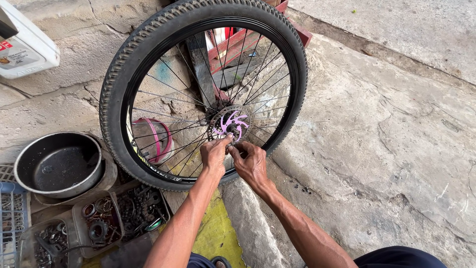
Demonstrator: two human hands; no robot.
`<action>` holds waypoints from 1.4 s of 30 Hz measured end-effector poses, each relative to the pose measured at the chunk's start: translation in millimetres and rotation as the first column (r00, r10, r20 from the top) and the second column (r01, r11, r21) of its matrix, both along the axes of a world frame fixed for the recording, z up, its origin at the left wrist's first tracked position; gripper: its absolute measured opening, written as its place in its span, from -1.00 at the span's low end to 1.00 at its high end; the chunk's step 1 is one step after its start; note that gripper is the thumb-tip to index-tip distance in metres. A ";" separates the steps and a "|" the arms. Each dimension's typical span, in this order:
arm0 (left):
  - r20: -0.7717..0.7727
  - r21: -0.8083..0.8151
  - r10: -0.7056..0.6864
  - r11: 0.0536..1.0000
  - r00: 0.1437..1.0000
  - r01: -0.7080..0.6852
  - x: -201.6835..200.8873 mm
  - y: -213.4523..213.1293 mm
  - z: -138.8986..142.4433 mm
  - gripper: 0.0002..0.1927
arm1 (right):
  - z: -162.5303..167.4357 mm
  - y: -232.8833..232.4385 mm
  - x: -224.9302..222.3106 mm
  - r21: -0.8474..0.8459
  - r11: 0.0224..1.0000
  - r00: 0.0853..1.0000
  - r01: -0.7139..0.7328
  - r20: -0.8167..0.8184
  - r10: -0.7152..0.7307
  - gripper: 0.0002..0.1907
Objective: The person sits on a step with a bicycle wheel and works on the cassette at the hub, turning and adjusting the sprockets by hand while steadying the wheel with the other hand. They repeatedly reposition the wheel and continue manipulating the cassette components.
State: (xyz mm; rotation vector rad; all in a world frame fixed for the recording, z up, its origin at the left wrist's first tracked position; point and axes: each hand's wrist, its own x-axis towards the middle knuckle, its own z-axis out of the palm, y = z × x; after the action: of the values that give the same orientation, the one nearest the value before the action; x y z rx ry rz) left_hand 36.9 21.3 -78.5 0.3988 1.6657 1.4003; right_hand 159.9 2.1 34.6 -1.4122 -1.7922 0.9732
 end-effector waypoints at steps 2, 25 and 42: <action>0.004 0.018 -0.003 1.000 1.000 0.003 0.0 -0.6 0.7 -0.72 | 0.7 0.6 -1.0 -0.084 0.996 0.999 0.019 -0.026 -0.022 -0.71; 0.357 -0.025 -0.093 0.994 0.930 0.109 -4.4 -11.1 45.9 -0.85 | -9.5 16.9 -8.6 -0.806 0.430 0.329 -0.407 -0.569 -0.754 -0.86; 0.184 -0.023 -0.075 0.996 0.980 0.081 0.6 -1.4 10.3 -0.92 | -17.7 8.3 13.8 0.242 0.963 0.975 -0.120 0.210 0.069 -0.57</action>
State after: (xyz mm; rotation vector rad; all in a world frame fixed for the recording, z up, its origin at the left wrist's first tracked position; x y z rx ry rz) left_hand 37.5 19.9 -68.1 0.3050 1.5042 1.3118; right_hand 173.7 10.4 16.8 -1.3095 -2.0666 0.6361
